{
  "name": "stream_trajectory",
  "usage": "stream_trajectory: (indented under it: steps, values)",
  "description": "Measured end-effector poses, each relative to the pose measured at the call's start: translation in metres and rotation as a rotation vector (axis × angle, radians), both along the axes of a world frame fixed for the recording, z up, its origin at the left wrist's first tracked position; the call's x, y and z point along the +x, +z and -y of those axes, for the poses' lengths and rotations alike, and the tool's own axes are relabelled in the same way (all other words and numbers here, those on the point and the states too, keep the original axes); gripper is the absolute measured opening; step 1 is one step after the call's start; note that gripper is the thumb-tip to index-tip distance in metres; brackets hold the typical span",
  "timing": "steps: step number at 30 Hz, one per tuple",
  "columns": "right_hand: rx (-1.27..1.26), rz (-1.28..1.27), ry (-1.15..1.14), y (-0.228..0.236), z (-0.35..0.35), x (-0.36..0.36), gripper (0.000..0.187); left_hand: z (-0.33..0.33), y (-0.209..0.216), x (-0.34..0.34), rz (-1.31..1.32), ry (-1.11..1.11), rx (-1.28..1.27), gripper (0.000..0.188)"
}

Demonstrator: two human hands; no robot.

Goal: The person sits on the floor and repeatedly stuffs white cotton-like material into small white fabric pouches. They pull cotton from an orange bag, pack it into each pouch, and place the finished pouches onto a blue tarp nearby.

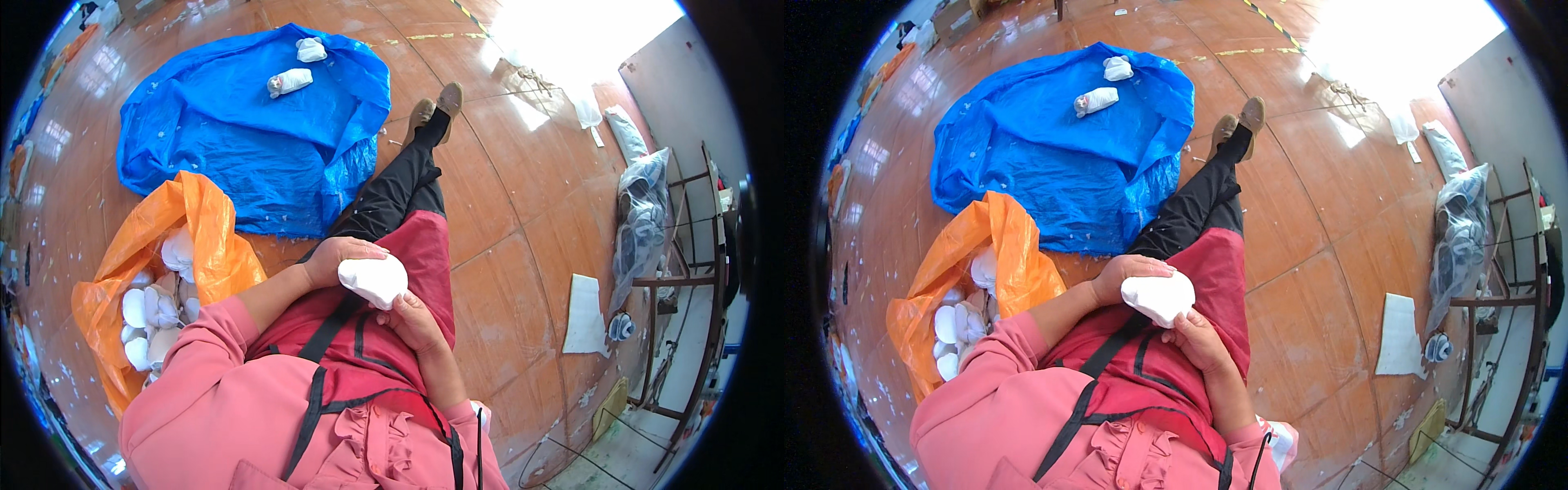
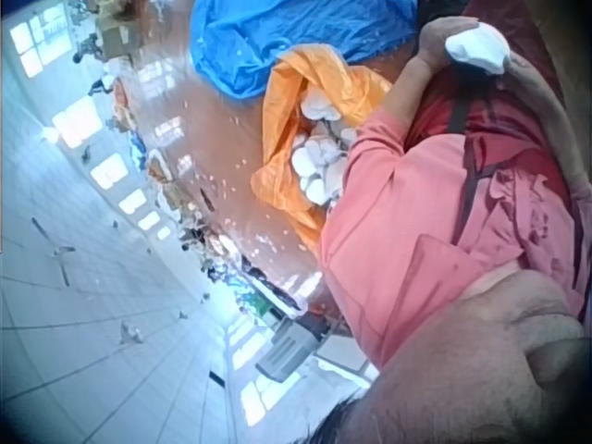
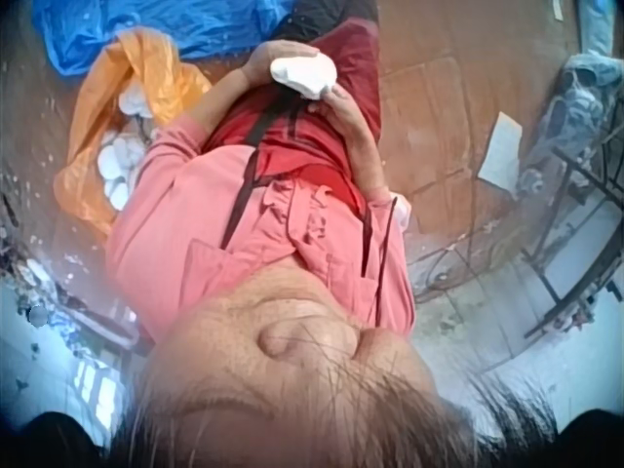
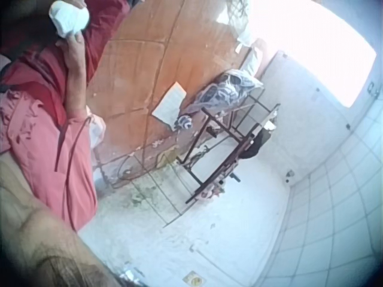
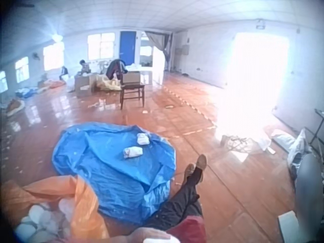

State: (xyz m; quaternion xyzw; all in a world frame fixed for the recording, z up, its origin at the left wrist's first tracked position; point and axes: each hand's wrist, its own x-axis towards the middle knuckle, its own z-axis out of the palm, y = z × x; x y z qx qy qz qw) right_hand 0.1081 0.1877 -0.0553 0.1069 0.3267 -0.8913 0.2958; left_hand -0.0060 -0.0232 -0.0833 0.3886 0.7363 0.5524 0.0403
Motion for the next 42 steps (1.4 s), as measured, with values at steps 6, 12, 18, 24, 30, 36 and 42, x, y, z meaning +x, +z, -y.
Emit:
stream_trajectory:
  steps: [6, 12, 18, 24, 30, 36, 42]
  values:
    - [-0.204, -0.137, 0.034, -0.021, -0.014, 0.004, 0.037, -0.004, 0.007, 0.004, -0.073, -0.025, 0.009, 0.026]
    - [-0.115, 0.121, -0.122, -0.003, -0.011, -0.006, 0.049, -0.001, 0.024, 0.008, -0.333, 0.11, -0.138, 0.028]
    - [0.043, 0.17, -0.328, -0.001, 0.002, -0.012, 0.058, 0.004, 0.035, 0.02, -0.467, 0.152, -0.142, 0.025]
    - [-0.009, -0.059, -0.425, -0.02, -0.022, -0.01, 0.062, 0.009, 0.073, 0.032, -0.735, -0.044, -0.201, 0.027]
    - [0.233, -0.177, -0.225, 0.0, -0.007, -0.027, 0.086, 0.002, 0.07, 0.021, -0.811, -0.062, -0.198, 0.026]
    - [0.558, -0.34, -0.513, 0.011, 0.004, -0.041, 0.093, -0.011, 0.064, 0.018, 0.732, 0.279, 0.306, 0.058]
    - [0.538, -0.529, -0.373, -0.009, 0.006, -0.027, 0.088, -0.025, 0.067, 0.009, 0.564, 0.378, -0.071, 0.094]
